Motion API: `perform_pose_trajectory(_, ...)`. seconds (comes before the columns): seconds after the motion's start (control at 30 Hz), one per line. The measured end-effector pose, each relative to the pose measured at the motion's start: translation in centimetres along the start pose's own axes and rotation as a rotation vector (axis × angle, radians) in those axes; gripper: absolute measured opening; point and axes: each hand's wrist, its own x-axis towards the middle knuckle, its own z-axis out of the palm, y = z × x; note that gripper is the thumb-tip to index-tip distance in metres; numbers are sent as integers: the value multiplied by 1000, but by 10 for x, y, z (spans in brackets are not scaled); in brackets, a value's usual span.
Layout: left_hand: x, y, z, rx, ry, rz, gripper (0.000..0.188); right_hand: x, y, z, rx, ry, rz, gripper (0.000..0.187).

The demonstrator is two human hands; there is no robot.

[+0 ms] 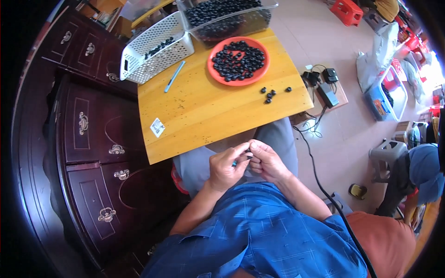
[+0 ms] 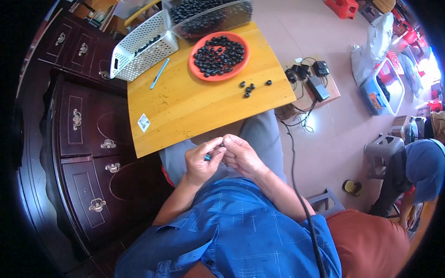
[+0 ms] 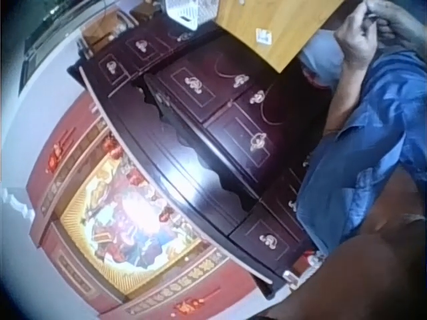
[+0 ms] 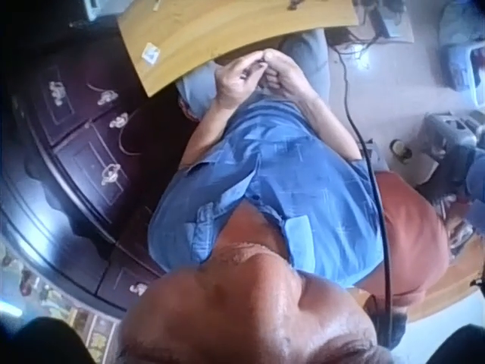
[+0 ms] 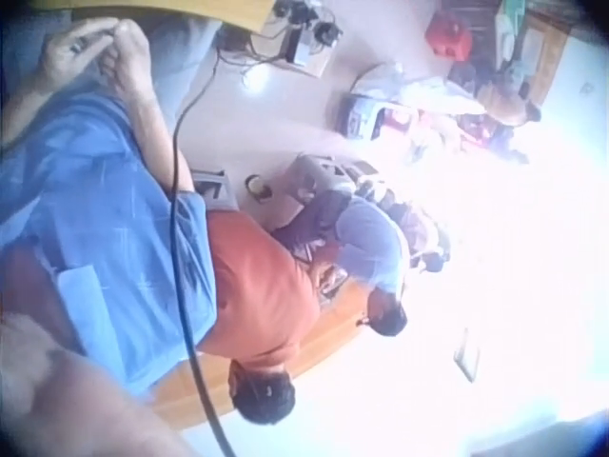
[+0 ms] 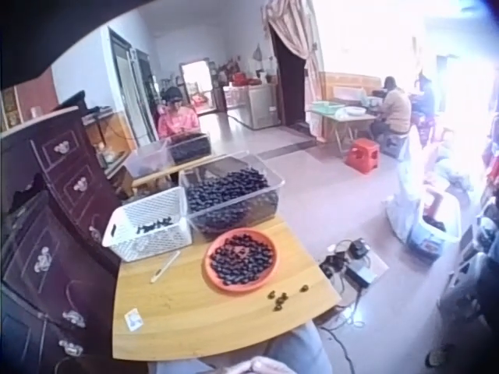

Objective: Trimming and sorting small black plastic components using a hand knife.

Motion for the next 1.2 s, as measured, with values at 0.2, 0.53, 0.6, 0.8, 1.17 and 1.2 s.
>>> perform_pose_trajectory(0.2,1,-1,-6,73,150,64,29,8,9,-4,73,-66,-20,25)
perform_pose_trajectory(0.53,1,-6,0,109,121,93,23,5,5,-6,29,27,-24,26)
perform_pose_trajectory(0.6,3,0,-5,21,64,-75,24,7,8,-10,70,35,-30,25)
perform_pose_trajectory(0.8,11,-6,-27,-10,-177,-231,43,3,8,-32,177,-99,24,27)
perform_pose_trajectory(1.17,14,-9,-24,137,-206,-69,43,2,4,-15,248,-46,107,28)
perform_pose_trajectory(1.2,14,-9,-22,143,-210,-60,43,2,4,-16,247,-44,108,28)
